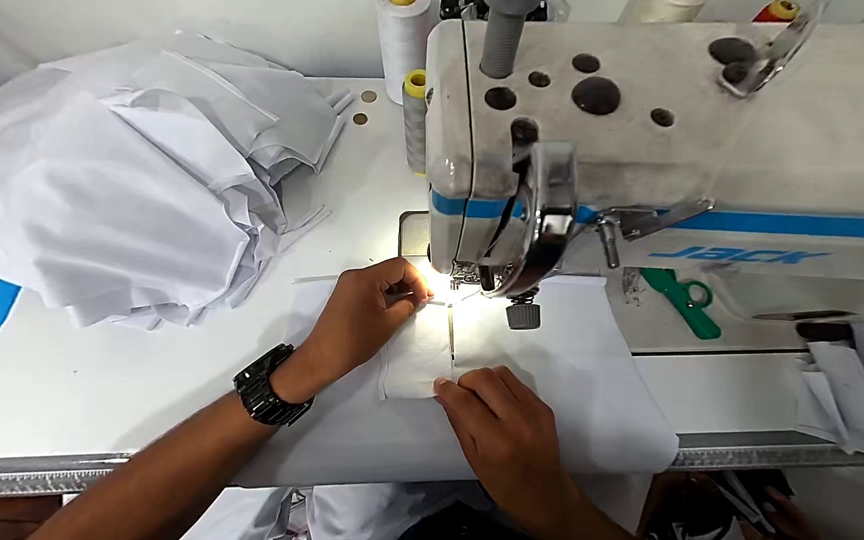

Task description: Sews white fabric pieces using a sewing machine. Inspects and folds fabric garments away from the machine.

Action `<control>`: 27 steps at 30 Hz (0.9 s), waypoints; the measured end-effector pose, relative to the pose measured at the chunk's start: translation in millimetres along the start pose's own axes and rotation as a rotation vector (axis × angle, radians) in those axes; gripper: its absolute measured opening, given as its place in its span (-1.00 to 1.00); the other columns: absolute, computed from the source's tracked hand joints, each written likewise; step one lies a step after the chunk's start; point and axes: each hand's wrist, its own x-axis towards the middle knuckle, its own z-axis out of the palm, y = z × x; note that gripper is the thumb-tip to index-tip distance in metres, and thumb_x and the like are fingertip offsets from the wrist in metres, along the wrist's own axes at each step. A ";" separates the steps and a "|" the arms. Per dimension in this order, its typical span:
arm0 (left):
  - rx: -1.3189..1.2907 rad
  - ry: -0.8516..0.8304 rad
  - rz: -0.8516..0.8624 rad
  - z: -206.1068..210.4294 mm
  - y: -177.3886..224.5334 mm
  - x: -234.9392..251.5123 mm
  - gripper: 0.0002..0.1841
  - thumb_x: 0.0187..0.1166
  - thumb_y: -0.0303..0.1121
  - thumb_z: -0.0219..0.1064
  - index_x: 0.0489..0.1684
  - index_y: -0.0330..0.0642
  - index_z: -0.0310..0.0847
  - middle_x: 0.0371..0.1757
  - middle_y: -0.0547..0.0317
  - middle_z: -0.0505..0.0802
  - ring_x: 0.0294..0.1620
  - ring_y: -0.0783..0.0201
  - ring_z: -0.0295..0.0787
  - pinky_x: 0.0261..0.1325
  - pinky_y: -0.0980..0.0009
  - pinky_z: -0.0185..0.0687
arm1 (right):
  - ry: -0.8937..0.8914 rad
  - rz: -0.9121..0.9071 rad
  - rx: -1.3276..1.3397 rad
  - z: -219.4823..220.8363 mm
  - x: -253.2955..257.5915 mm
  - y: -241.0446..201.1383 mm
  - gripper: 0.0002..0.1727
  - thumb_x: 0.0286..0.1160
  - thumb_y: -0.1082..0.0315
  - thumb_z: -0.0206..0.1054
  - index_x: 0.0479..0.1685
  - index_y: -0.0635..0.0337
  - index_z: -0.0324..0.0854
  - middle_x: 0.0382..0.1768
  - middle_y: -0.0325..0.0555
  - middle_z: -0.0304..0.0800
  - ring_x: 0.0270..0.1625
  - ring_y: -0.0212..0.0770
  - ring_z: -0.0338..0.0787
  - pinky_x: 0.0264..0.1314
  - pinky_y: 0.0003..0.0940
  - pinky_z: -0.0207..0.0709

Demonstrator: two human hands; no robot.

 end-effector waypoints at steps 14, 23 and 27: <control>0.451 -0.012 0.412 6.9 -4.1 -4.5 -0.81 0.63 -0.43 0.26 -0.16 -0.14 0.86 0.05 0.04 0.81 0.21 0.03 0.69 0.27 0.11 0.58 | -0.003 0.012 -0.035 0.5 -1.6 -2.1 -0.85 0.55 0.27 0.37 -0.22 0.01 0.88 -0.33 -0.25 0.76 -0.25 -0.28 0.73 -0.30 -0.46 0.60; 0.651 -0.216 0.327 14.2 -4.0 -61.3 -0.34 0.79 0.13 -0.19 0.77 0.04 0.36 0.81 0.15 0.40 0.86 0.08 0.16 0.77 -0.26 0.04 | -0.400 -0.118 -0.117 -34.1 -16.1 25.5 -0.31 0.58 -0.49 -0.03 0.61 -0.50 0.49 0.78 -0.09 0.30 0.86 0.13 0.13 0.79 0.39 -0.01; 0.600 -0.220 0.357 19.2 -8.6 -48.9 -0.34 0.78 0.14 -0.19 0.78 0.08 0.35 0.81 0.13 0.39 0.86 0.05 0.16 0.78 -0.30 -0.04 | -0.390 -0.107 -0.152 -38.4 -19.8 34.8 -0.28 0.58 -0.51 -0.07 0.66 -0.52 0.44 0.81 -0.09 0.26 0.88 0.14 0.08 0.80 0.42 -0.06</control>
